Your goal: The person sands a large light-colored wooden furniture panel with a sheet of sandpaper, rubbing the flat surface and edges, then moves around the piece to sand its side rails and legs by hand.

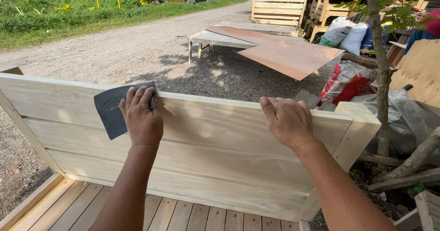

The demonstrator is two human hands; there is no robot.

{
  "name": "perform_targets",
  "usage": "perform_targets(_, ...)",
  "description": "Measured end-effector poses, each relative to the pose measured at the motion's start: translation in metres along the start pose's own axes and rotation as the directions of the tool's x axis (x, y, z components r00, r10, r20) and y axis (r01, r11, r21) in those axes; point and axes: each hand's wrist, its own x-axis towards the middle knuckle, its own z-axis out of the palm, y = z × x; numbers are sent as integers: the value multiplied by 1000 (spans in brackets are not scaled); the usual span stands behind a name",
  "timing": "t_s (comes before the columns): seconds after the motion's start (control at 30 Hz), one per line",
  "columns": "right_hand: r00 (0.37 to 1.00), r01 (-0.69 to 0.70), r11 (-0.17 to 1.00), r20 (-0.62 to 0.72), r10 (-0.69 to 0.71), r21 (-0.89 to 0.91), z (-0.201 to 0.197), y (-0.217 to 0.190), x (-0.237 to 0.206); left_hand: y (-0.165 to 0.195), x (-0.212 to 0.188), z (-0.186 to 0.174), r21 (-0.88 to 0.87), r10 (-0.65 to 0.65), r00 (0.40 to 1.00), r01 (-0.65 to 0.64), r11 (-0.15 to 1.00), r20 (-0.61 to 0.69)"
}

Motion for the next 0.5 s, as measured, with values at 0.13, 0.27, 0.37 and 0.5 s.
perform_targets(0.13,984,-83,995,161,72,61,-1,13,8,74,-21,13,-25,30,999,-29,999,36)
perform_targets(0.27,979,155,976,-159,-130,151,7,15,6,163,-50,23,-133,115,992,-108,985,48)
perform_targets(0.37,986,103,974,-147,-74,200,8,15,4,196,-61,24,-249,196,978,-173,953,70)
perform_targets(0.5,992,53,981,-119,-31,189,4,14,2,173,-51,17,-285,309,947,-274,919,89)
